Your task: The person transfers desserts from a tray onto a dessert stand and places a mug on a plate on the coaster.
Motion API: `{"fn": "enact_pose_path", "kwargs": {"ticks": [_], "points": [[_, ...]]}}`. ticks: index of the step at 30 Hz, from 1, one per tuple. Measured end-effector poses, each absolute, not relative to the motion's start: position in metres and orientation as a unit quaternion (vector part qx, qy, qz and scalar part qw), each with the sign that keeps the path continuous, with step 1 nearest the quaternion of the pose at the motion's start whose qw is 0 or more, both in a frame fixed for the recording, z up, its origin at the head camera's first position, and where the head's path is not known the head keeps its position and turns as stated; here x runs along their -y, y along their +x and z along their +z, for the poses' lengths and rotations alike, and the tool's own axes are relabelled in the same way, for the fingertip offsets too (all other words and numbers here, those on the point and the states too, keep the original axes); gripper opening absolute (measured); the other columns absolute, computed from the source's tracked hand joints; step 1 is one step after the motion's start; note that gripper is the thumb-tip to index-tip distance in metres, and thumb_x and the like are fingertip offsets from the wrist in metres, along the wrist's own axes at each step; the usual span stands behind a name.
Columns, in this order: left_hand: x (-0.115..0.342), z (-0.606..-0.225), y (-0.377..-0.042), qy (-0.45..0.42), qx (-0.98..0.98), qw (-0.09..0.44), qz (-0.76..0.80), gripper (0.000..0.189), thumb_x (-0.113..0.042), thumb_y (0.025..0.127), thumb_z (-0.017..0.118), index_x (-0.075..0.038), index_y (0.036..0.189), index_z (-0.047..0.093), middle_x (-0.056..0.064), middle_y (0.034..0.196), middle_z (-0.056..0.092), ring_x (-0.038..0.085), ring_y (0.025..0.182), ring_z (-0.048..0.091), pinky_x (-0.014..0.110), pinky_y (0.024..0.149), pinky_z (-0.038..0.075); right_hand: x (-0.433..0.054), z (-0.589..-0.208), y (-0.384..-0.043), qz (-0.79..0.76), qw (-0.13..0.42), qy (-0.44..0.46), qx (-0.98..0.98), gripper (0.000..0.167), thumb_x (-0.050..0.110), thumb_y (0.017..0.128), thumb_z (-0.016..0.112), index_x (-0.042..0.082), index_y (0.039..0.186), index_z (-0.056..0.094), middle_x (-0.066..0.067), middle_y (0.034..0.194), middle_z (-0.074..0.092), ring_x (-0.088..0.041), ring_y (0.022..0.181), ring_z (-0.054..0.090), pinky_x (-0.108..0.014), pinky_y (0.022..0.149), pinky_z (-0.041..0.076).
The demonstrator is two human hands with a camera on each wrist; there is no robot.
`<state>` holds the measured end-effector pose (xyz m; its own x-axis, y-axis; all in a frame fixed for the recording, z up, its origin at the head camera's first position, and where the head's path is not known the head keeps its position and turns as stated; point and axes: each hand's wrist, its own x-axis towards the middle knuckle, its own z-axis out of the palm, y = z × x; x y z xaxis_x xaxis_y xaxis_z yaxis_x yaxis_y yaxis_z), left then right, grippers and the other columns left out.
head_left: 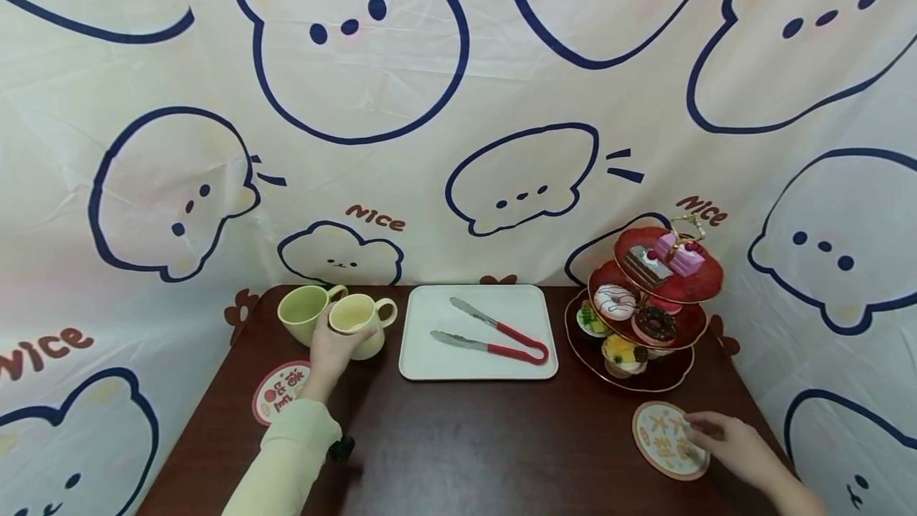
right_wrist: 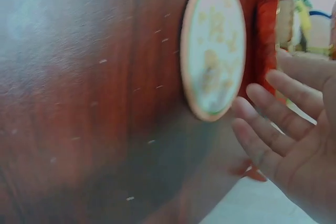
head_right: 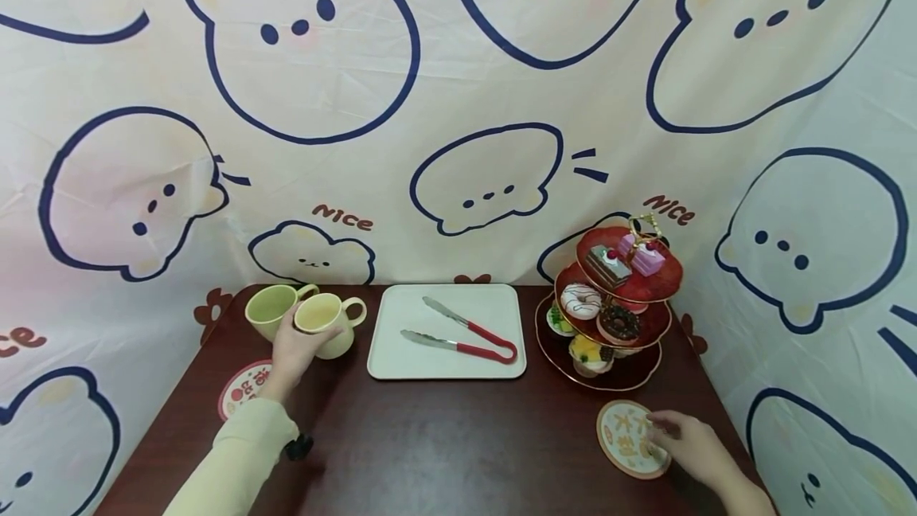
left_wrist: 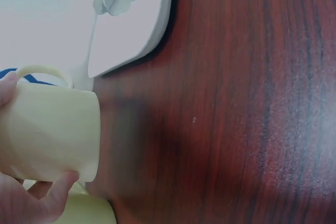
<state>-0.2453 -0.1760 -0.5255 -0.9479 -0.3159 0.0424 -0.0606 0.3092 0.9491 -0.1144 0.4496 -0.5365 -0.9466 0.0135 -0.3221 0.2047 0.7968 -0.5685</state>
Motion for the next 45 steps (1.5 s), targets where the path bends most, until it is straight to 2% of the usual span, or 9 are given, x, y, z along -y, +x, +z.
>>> {"fn": "enact_pose_path", "kwargs": {"ticks": [3,11,18,25,29,36,40,45], "points": [[0.176,-0.522,-0.244,0.113,0.800,0.107,-0.579,0.096,-0.012,0.077,0.089,0.002,0.153,0.032,0.026,0.147,0.044,0.039,0.134,0.043,0.050,0.115,0.031,-0.438,-0.524,-0.117,-0.320,0.163,0.036,-0.933,0.053,0.038,0.098,0.069,-0.006,0.128,0.065,-0.020,0.116,0.070,-0.033,0.102,0.068,-0.051,0.082,0.056],[0.172,-0.515,-0.237,0.101,0.804,0.091,-0.579,0.097,-0.014,0.077,0.090,0.000,0.154,0.033,0.025,0.148,0.044,0.038,0.135,0.042,0.050,0.115,0.030,-0.413,-0.496,-0.122,-0.350,0.152,-0.021,-0.924,0.049,0.031,0.099,0.068,-0.004,0.132,0.063,-0.012,0.114,0.071,-0.021,0.095,0.067,-0.035,0.074,0.055],[0.164,-0.502,-0.229,0.089,0.811,0.077,-0.573,0.100,-0.016,0.077,0.090,0.001,0.155,0.030,0.026,0.149,0.043,0.039,0.135,0.042,0.054,0.115,0.031,-0.393,-0.475,-0.124,-0.345,0.122,-0.072,-0.928,0.048,0.030,0.099,0.068,-0.001,0.135,0.062,-0.018,0.126,0.067,-0.032,0.107,0.067,-0.043,0.081,0.056],[0.156,-0.492,-0.223,0.062,0.821,0.071,-0.564,0.096,-0.015,0.076,0.091,-0.001,0.153,0.034,0.023,0.147,0.046,0.039,0.133,0.044,0.053,0.113,0.034,-0.367,-0.464,-0.126,-0.349,0.040,-0.095,-0.931,0.045,0.027,0.098,0.070,0.002,0.135,0.064,-0.019,0.132,0.063,-0.032,0.107,0.068,-0.033,0.079,0.057],[0.152,-0.490,-0.220,0.052,0.827,0.056,-0.558,0.096,-0.017,0.077,0.091,-0.002,0.153,0.035,0.023,0.147,0.046,0.038,0.133,0.045,0.054,0.112,0.036,-0.354,-0.461,-0.130,-0.367,0.027,-0.106,-0.924,0.043,0.025,0.099,0.069,0.001,0.135,0.063,-0.020,0.131,0.063,-0.031,0.105,0.069,-0.028,0.078,0.057],[0.141,-0.485,-0.213,0.039,0.823,0.041,-0.565,0.097,-0.018,0.076,0.091,-0.003,0.154,0.035,0.022,0.147,0.047,0.036,0.133,0.046,0.052,0.112,0.036,-0.332,-0.458,-0.135,-0.372,0.019,-0.148,-0.916,0.038,0.021,0.100,0.068,0.004,0.134,0.065,-0.014,0.129,0.065,-0.030,0.108,0.068,-0.030,0.082,0.057],[0.133,-0.484,-0.209,0.019,0.827,0.045,-0.560,0.095,-0.018,0.074,0.093,-0.003,0.151,0.039,0.021,0.143,0.052,0.036,0.129,0.049,0.052,0.109,0.038,-0.316,-0.463,-0.137,-0.366,0.003,-0.166,-0.916,0.037,0.021,0.099,0.070,0.007,0.133,0.066,-0.011,0.128,0.066,-0.030,0.108,0.067,-0.037,0.085,0.058],[0.125,-0.487,-0.202,-0.008,0.830,0.042,-0.556,0.093,-0.018,0.072,0.094,-0.004,0.149,0.043,0.020,0.138,0.057,0.034,0.125,0.054,0.052,0.105,0.041,-0.297,-0.469,-0.141,-0.387,-0.003,-0.211,-0.898,0.036,0.016,0.097,0.071,0.005,0.131,0.066,-0.014,0.127,0.066,-0.029,0.109,0.066,-0.042,0.088,0.058]]}}
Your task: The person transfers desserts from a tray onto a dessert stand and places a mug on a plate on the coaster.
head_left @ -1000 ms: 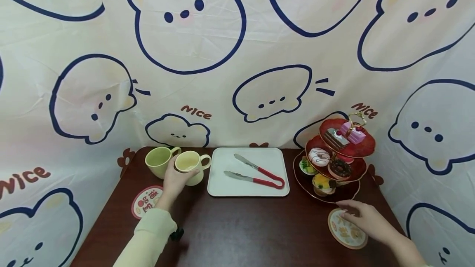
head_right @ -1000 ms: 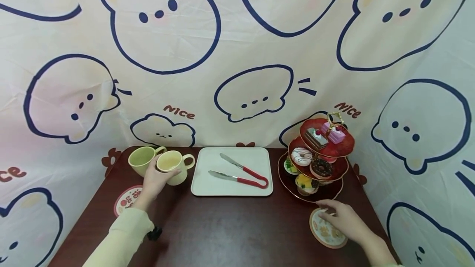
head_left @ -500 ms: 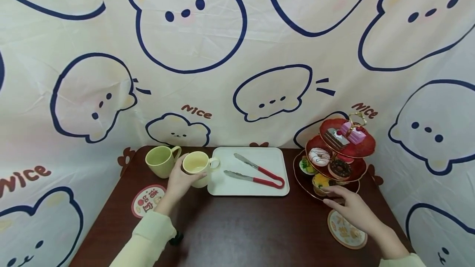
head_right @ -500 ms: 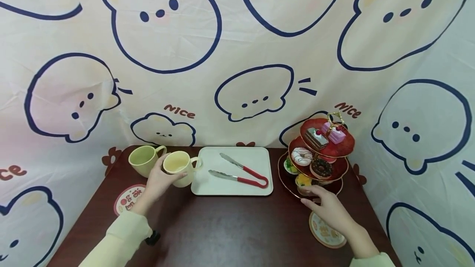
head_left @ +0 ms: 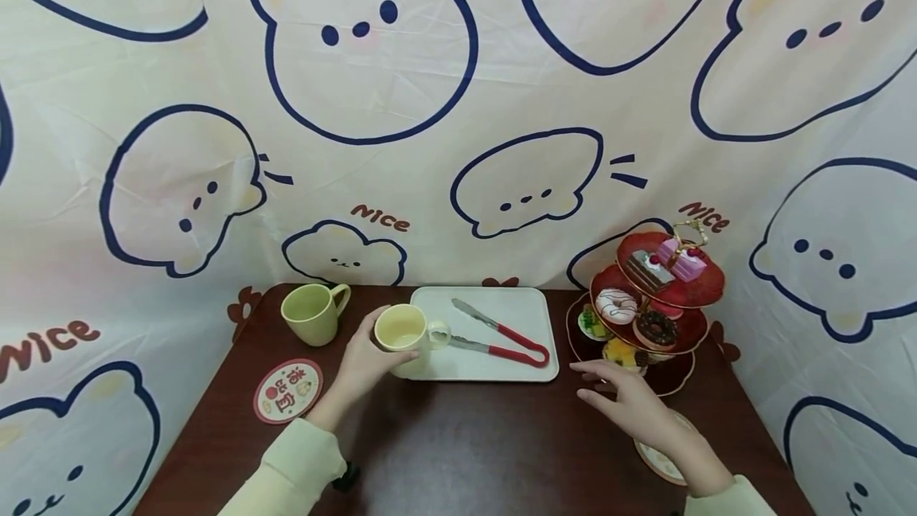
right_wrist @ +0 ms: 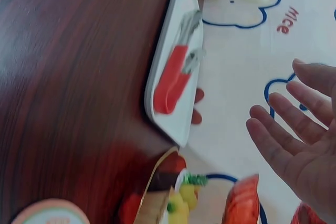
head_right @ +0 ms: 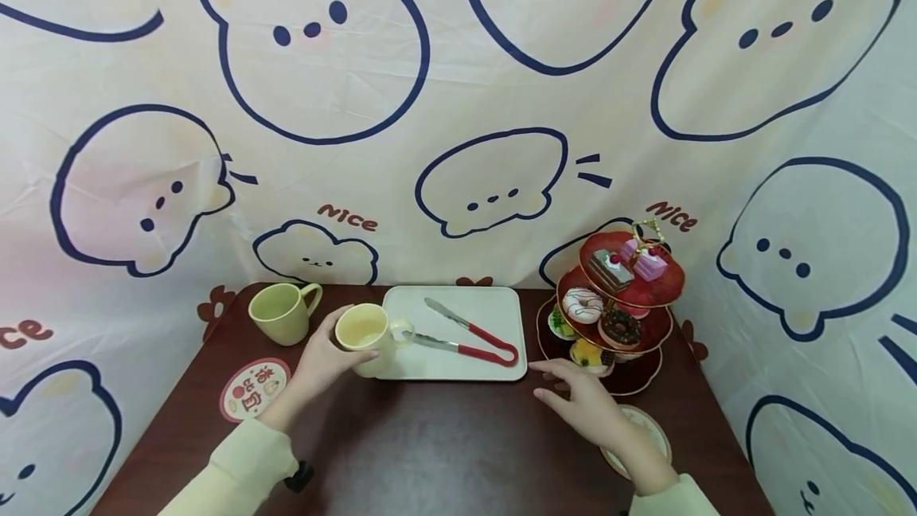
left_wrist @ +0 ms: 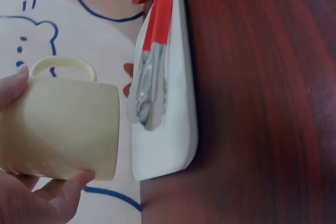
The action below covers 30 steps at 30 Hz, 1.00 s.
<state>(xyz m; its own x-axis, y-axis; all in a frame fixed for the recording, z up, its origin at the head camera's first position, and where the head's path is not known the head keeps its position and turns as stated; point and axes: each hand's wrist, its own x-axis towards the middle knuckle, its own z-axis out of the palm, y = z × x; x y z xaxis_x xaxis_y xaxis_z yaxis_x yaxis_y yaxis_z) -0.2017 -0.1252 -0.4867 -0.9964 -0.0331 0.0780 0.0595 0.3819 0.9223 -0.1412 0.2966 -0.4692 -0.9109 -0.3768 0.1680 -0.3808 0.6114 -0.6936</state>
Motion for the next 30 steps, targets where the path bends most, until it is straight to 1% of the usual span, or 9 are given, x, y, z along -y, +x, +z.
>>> {"fn": "enact_pose_path", "kwargs": {"ticks": [4,9,13,15,18,21,26,28,30], "points": [[0.119,-0.494,-0.198,-0.027,0.831,0.039,-0.554,0.092,-0.017,0.070,0.095,-0.003,0.147,0.046,0.019,0.135,0.060,0.033,0.121,0.056,0.051,0.102,0.043,-0.284,-0.471,-0.143,0.415,-0.010,0.220,0.883,0.037,0.016,0.097,0.071,0.003,0.132,0.065,-0.015,0.126,0.065,-0.032,0.107,0.067,-0.045,0.088,0.057],[0.108,-0.497,-0.193,-0.041,0.829,0.039,-0.557,0.094,-0.014,0.066,0.097,-0.002,0.146,0.048,0.017,0.131,0.063,0.031,0.117,0.058,0.050,0.100,0.044,-0.273,-0.476,-0.147,0.432,-0.021,0.227,0.872,0.041,0.015,0.097,0.071,0.001,0.134,0.063,-0.016,0.130,0.064,-0.031,0.108,0.067,-0.038,0.089,0.057],[0.098,-0.496,-0.186,-0.051,0.825,0.038,-0.561,0.095,-0.012,0.064,0.098,-0.001,0.145,0.049,0.017,0.130,0.063,0.031,0.117,0.059,0.051,0.100,0.045,-0.263,-0.478,-0.150,0.453,-0.034,0.238,0.859,0.042,0.013,0.097,0.072,0.000,0.136,0.062,-0.020,0.132,0.062,-0.030,0.110,0.068,-0.035,0.090,0.057],[0.093,-0.496,-0.183,-0.056,0.824,0.034,-0.562,0.095,-0.012,0.064,0.098,-0.001,0.145,0.049,0.016,0.130,0.063,0.031,0.117,0.059,0.051,0.100,0.045,-0.258,-0.478,-0.150,0.458,-0.039,0.235,0.857,0.043,0.015,0.097,0.072,0.000,0.135,0.062,-0.020,0.133,0.062,-0.028,0.111,0.067,-0.033,0.090,0.057],[0.086,-0.496,-0.178,-0.066,0.824,0.031,-0.562,0.095,-0.012,0.063,0.098,-0.002,0.144,0.050,0.015,0.129,0.064,0.030,0.116,0.059,0.051,0.098,0.047,-0.248,-0.478,-0.151,0.459,-0.042,0.233,0.856,0.044,0.017,0.096,0.073,0.001,0.135,0.062,-0.019,0.134,0.061,-0.028,0.114,0.065,-0.030,0.090,0.056],[0.079,-0.497,-0.174,-0.079,0.821,0.027,-0.564,0.094,-0.012,0.062,0.099,-0.003,0.143,0.052,0.013,0.128,0.065,0.030,0.115,0.060,0.050,0.097,0.048,-0.238,-0.479,-0.151,0.464,-0.037,0.239,0.853,0.044,0.017,0.096,0.073,0.000,0.136,0.062,-0.018,0.133,0.063,-0.032,0.115,0.064,-0.032,0.090,0.056],[0.071,-0.496,-0.169,-0.096,0.812,0.004,-0.576,0.094,-0.013,0.064,0.099,-0.006,0.145,0.052,0.011,0.130,0.063,0.029,0.116,0.059,0.048,0.095,0.050,-0.225,-0.481,-0.152,0.479,-0.032,0.248,0.841,0.045,0.015,0.095,0.074,0.001,0.136,0.062,-0.018,0.128,0.065,-0.036,0.116,0.064,-0.042,0.090,0.057],[0.067,-0.495,-0.168,-0.104,0.808,-0.004,-0.580,0.094,-0.013,0.064,0.099,-0.007,0.145,0.051,0.010,0.132,0.062,0.029,0.117,0.058,0.047,0.095,0.051,-0.222,-0.481,-0.153,0.477,-0.028,0.252,0.842,0.044,0.015,0.095,0.075,0.003,0.135,0.063,-0.018,0.127,0.065,-0.035,0.116,0.064,-0.042,0.090,0.057],[0.064,-0.493,-0.166,-0.118,0.802,-0.010,-0.586,0.094,-0.013,0.064,0.098,-0.007,0.145,0.051,0.010,0.134,0.060,0.030,0.118,0.058,0.046,0.095,0.052,-0.218,-0.481,-0.154,0.473,-0.028,0.256,0.843,0.044,0.015,0.094,0.075,0.002,0.135,0.064,-0.016,0.127,0.066,-0.032,0.115,0.065,-0.039,0.089,0.057]]}}
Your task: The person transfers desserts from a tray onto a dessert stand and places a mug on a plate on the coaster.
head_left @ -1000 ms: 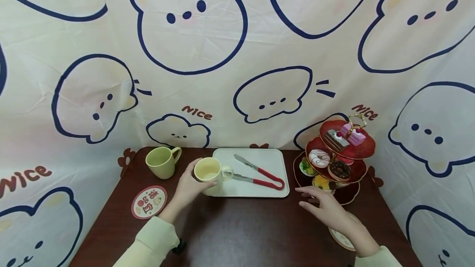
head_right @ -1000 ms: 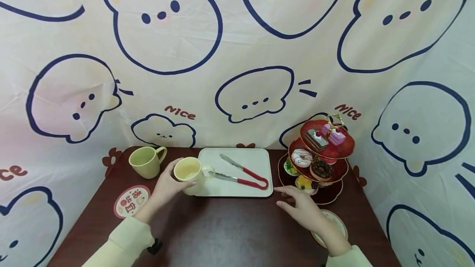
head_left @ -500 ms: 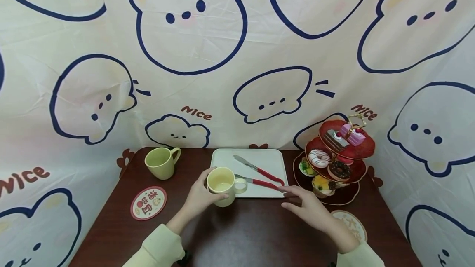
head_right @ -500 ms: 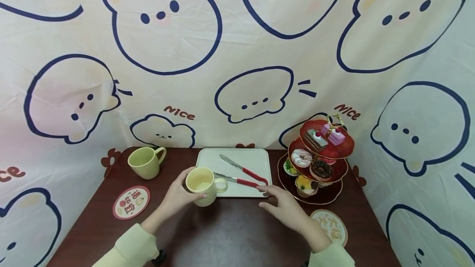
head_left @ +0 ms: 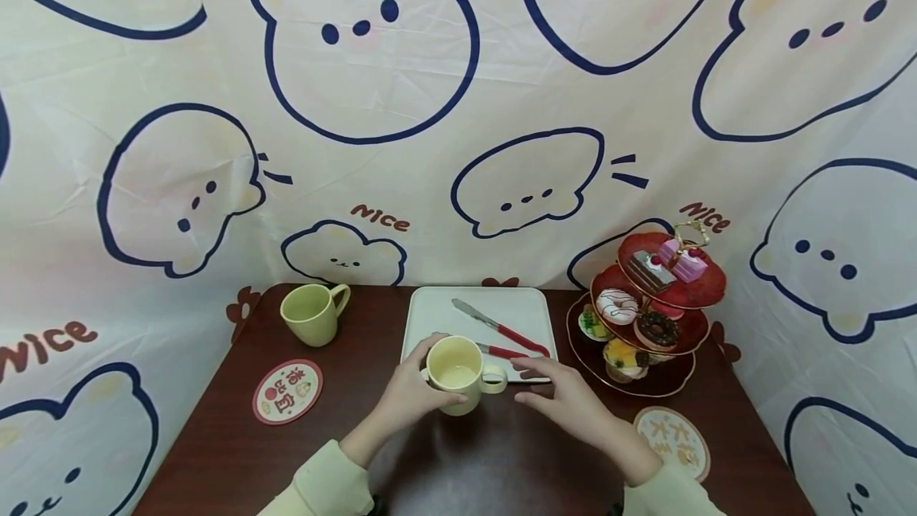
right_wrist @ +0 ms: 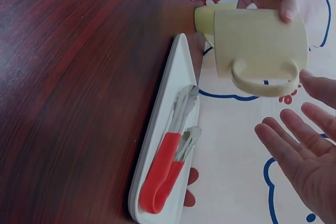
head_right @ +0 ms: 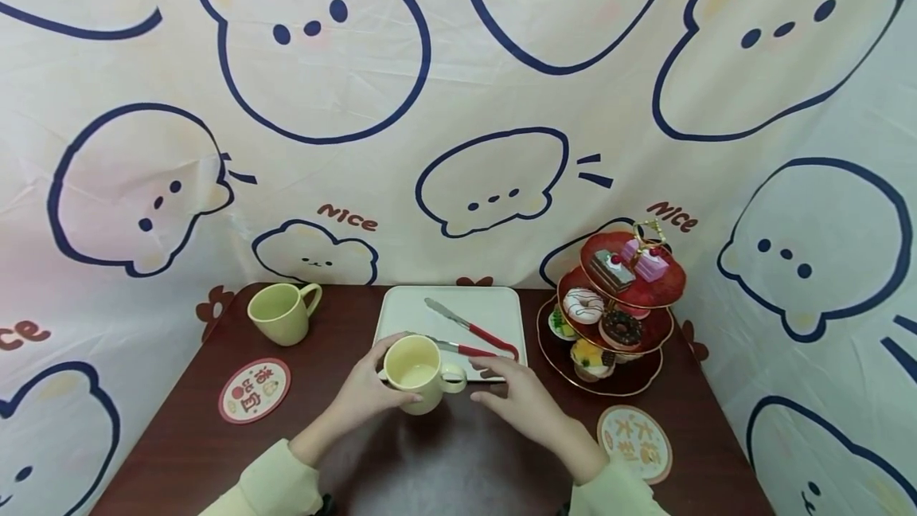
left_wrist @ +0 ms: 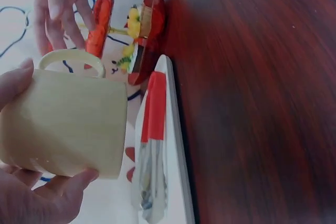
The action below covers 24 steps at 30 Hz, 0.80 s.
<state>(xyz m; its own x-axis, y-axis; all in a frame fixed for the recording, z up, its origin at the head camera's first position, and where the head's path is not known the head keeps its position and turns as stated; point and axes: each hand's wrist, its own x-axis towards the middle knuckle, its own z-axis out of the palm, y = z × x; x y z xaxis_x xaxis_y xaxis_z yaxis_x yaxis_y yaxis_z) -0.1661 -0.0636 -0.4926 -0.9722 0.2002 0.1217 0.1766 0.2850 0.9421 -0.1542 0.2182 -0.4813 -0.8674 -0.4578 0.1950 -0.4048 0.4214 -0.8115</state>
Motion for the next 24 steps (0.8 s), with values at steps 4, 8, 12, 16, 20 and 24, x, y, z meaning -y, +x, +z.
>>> {"fn": "enact_pose_path", "kwargs": {"ticks": [4,8,12,16,20,24], "points": [[0.058,-0.490,-0.161,0.154,-0.791,0.017,0.592,0.093,-0.012,0.064,0.098,-0.008,0.144,0.051,0.009,0.134,0.060,0.030,0.118,0.058,0.046,0.094,0.052,-0.213,-0.480,-0.154,-0.471,0.031,-0.263,-0.841,0.037,0.011,0.093,0.076,0.000,0.128,0.068,-0.013,0.121,0.069,-0.024,0.105,0.070,-0.031,0.084,0.058],[0.053,-0.489,-0.156,0.169,-0.791,0.024,0.588,0.095,-0.014,0.063,0.099,-0.008,0.145,0.051,0.007,0.132,0.062,0.029,0.116,0.059,0.045,0.093,0.051,-0.209,-0.480,-0.154,-0.455,0.012,-0.260,-0.852,0.029,0.010,0.091,0.078,0.004,0.119,0.073,-0.007,0.112,0.073,-0.018,0.100,0.070,-0.029,0.083,0.058],[0.050,-0.489,-0.152,0.174,-0.788,0.029,0.590,0.094,-0.013,0.062,0.099,-0.012,0.144,0.053,0.006,0.131,0.063,0.028,0.115,0.059,0.046,0.094,0.049,-0.207,-0.481,-0.152,-0.431,-0.008,-0.259,-0.865,0.021,0.013,0.090,0.080,0.009,0.110,0.078,0.000,0.104,0.075,-0.021,0.099,0.069,-0.031,0.086,0.057],[0.049,-0.488,-0.148,0.176,-0.787,0.029,0.591,0.093,-0.013,0.061,0.099,-0.015,0.143,0.054,0.004,0.130,0.064,0.026,0.115,0.059,0.047,0.095,0.048,-0.207,-0.483,-0.150,-0.431,0.000,-0.261,-0.864,0.016,0.014,0.090,0.079,0.010,0.106,0.079,0.001,0.101,0.075,-0.022,0.099,0.069,-0.032,0.087,0.056],[0.048,-0.485,-0.148,0.177,-0.789,0.041,0.587,0.095,-0.017,0.063,0.099,-0.015,0.145,0.052,0.002,0.131,0.063,0.024,0.116,0.058,0.046,0.096,0.047,-0.208,-0.482,-0.149,-0.432,0.003,-0.261,-0.863,0.013,0.016,0.091,0.079,0.010,0.103,0.078,0.004,0.099,0.075,-0.013,0.097,0.068,-0.031,0.085,0.057],[0.047,-0.481,-0.152,0.193,-0.793,0.044,0.576,0.095,-0.019,0.065,0.098,-0.012,0.147,0.050,0.004,0.133,0.062,0.026,0.116,0.058,0.047,0.095,0.049,-0.209,-0.479,-0.148,-0.431,-0.012,-0.259,-0.864,0.010,0.017,0.090,0.079,0.011,0.098,0.078,0.008,0.094,0.074,-0.008,0.092,0.067,-0.031,0.082,0.058]]}}
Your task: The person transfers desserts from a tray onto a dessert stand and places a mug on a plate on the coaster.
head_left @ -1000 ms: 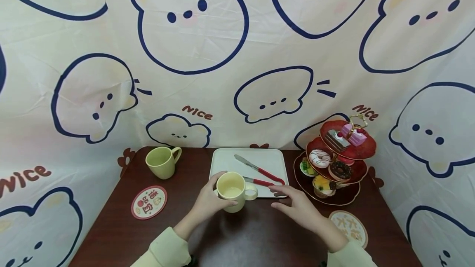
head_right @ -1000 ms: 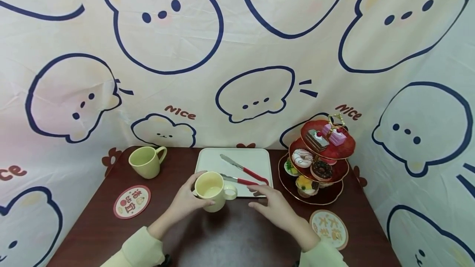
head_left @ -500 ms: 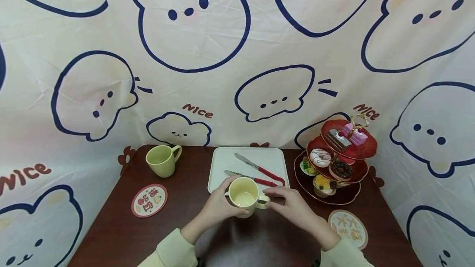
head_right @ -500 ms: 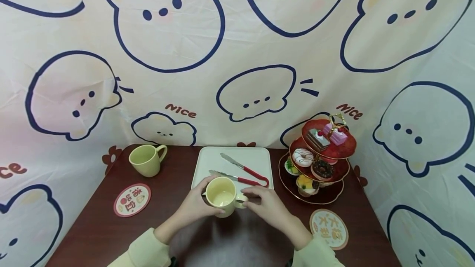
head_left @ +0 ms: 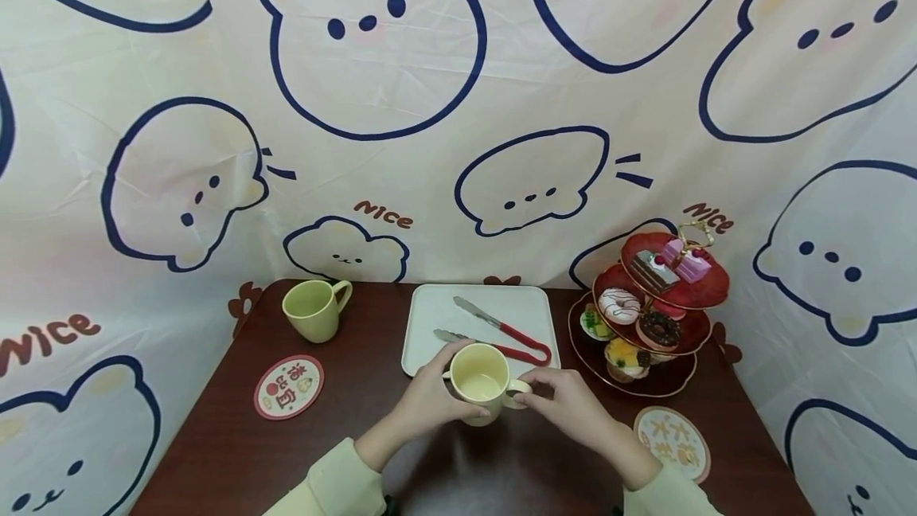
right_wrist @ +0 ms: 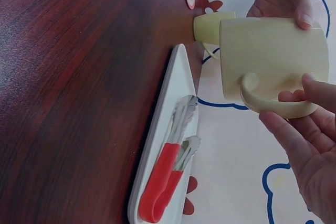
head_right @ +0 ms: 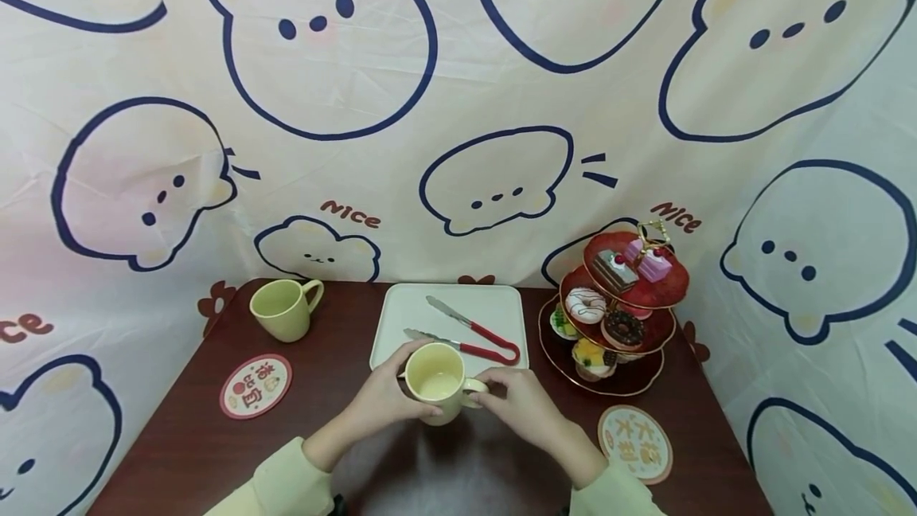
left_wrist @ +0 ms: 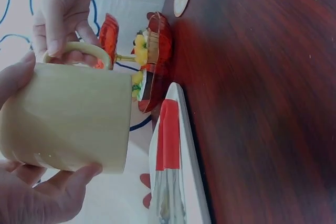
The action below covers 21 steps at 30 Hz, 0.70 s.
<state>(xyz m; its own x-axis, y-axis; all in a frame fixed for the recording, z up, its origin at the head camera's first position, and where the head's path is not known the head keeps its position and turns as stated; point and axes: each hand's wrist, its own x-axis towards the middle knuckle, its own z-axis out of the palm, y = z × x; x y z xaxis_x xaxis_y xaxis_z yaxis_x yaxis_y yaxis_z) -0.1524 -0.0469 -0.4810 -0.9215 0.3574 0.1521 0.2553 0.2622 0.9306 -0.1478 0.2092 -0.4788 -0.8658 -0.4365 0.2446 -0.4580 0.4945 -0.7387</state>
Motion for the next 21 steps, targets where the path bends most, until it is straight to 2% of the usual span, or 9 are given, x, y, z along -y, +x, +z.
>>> {"fn": "enact_pose_path", "kwargs": {"ticks": [4,11,17,21], "points": [[0.049,-0.477,-0.155,0.207,-0.799,0.049,0.562,0.095,-0.020,0.067,0.098,-0.011,0.147,0.049,0.006,0.134,0.061,0.027,0.117,0.059,0.050,0.095,0.050,-0.210,-0.475,-0.145,0.438,0.019,0.252,0.862,0.008,0.018,0.090,0.079,0.012,0.095,0.077,0.010,0.090,0.072,-0.005,0.087,0.065,-0.030,0.079,0.057],[0.049,-0.468,-0.157,0.220,-0.802,0.058,0.552,0.098,-0.019,0.069,0.097,-0.008,0.151,0.045,0.011,0.139,0.056,0.030,0.125,0.054,0.054,0.102,0.046,-0.210,-0.473,-0.140,0.491,0.004,0.211,0.845,0.012,0.017,0.092,0.077,0.007,0.098,0.076,0.002,0.090,0.073,-0.006,0.078,0.064,-0.025,0.067,0.056],[0.056,-0.463,-0.163,0.222,-0.780,0.078,0.580,0.095,-0.014,0.075,0.093,-0.009,0.155,0.040,0.016,0.147,0.049,0.039,0.134,0.049,0.048,0.092,0.056,-0.213,-0.476,-0.134,0.551,-0.024,0.143,0.822,0.018,0.017,0.094,0.075,0.002,0.104,0.075,-0.007,0.096,0.074,-0.011,0.079,0.068,-0.026,0.068,0.057],[0.067,-0.460,-0.169,0.204,-0.780,0.067,0.588,0.087,-0.018,0.080,0.089,-0.014,0.154,0.043,0.013,0.146,0.052,0.036,0.135,0.050,0.056,0.094,0.053,-0.221,-0.474,-0.133,0.552,-0.001,0.120,0.825,0.015,0.014,0.093,0.076,0.003,0.103,0.075,-0.007,0.096,0.074,-0.014,0.079,0.070,-0.026,0.067,0.057]]}}
